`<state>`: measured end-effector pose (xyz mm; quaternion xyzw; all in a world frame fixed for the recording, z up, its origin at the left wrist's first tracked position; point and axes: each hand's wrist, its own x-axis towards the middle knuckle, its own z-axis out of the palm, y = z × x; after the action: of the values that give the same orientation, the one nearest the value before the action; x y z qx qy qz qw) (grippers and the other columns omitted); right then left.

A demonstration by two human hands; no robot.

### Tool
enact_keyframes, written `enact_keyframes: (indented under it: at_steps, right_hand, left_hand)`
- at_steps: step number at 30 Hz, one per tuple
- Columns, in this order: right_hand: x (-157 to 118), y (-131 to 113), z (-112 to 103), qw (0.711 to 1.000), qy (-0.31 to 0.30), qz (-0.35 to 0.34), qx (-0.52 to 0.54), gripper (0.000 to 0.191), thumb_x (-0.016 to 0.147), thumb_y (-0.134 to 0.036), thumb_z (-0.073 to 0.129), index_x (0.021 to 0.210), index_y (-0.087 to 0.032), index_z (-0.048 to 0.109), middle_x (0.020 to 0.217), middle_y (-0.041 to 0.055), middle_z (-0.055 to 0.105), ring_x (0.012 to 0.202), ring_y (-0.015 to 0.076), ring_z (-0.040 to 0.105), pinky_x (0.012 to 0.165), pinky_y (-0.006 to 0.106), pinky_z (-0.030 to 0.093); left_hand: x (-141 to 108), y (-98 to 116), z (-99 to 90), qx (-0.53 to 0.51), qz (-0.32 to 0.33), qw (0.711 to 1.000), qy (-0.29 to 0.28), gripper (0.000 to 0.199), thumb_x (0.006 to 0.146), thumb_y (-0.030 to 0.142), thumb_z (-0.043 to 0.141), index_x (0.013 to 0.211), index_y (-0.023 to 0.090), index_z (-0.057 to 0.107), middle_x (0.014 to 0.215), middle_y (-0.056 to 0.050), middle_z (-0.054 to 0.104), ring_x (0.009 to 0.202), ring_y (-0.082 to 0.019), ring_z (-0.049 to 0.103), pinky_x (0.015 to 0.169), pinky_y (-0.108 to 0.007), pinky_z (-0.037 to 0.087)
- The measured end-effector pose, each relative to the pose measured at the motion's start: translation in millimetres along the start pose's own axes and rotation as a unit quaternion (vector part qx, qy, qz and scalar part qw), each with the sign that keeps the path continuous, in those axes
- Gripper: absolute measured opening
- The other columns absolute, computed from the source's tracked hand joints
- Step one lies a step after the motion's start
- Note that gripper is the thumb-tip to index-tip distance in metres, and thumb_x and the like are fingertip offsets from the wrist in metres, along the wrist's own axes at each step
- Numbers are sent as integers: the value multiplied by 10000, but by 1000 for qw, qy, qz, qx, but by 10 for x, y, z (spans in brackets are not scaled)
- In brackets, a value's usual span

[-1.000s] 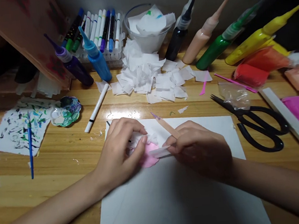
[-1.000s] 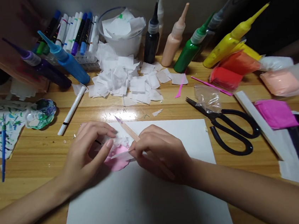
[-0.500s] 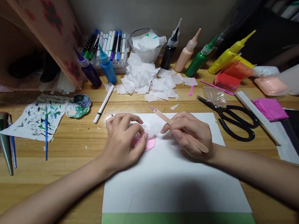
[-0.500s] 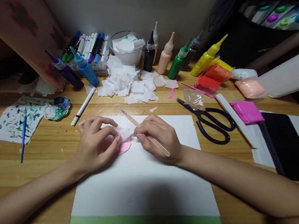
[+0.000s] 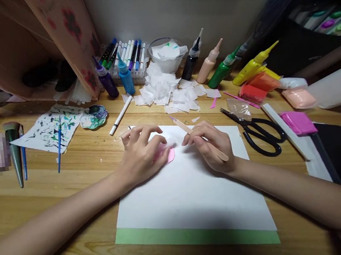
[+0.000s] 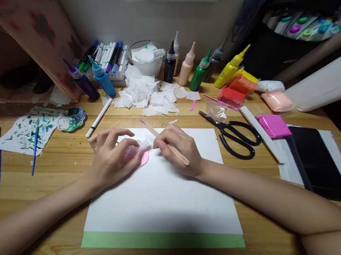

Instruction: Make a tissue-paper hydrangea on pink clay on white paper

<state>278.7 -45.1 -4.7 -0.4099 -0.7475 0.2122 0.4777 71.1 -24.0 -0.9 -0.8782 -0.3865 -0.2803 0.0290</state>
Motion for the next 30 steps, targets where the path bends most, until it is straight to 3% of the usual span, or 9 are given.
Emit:
enact_keyframes:
  at_steps: [4, 9, 15, 24, 30]
  right_hand:
    - [13, 1, 19, 1000, -11, 5, -25, 84, 860, -144, 540, 870, -226, 553, 866, 20, 691, 762, 168, 592, 695, 327, 466]
    - [47, 8, 37, 998, -44, -13, -42, 214, 805, -85, 589, 958, -226, 541, 1012, 48, 701, 920, 193, 629, 783, 354, 497]
    - [48, -28, 40, 996, -45, -73, -23, 221, 764, -135, 656, 929, -223, 538, 903, 42, 708, 826, 191, 652, 721, 344, 498]
    - [32, -6, 39, 997, -53, -48, -29, 179, 765, -92, 598, 856, -229, 527, 800, 19, 666, 744, 176, 589, 681, 332, 478]
    - [31, -24, 44, 998, -62, -19, -17, 127, 779, -112, 613, 820, -210, 545, 744, 17, 627, 694, 163, 549, 635, 308, 459]
  left_hand:
    - [8, -19, -3, -12, -6, 1000, 2, 50, 820, 273, 619, 827, 223, 617, 1022, -28, 651, 984, -229, 490, 824, -395, 271]
    - [4, -46, -19, -71, -10, 997, -24, 54, 831, 264, 601, 852, 221, 626, 1021, -36, 636, 983, -224, 489, 815, -388, 279]
    - [15, -54, -50, -111, -4, 992, -62, 77, 842, 265, 577, 872, 223, 635, 1024, -38, 627, 990, -223, 479, 826, -388, 276]
    - [21, -52, -70, -135, 19, 987, -83, 112, 862, 308, 558, 868, 215, 622, 1009, -47, 628, 979, -217, 472, 843, -383, 285]
    - [23, -53, -75, -140, 36, 986, -87, 276, 802, 453, 615, 884, 191, 587, 967, -66, 607, 965, -228, 463, 828, -373, 304]
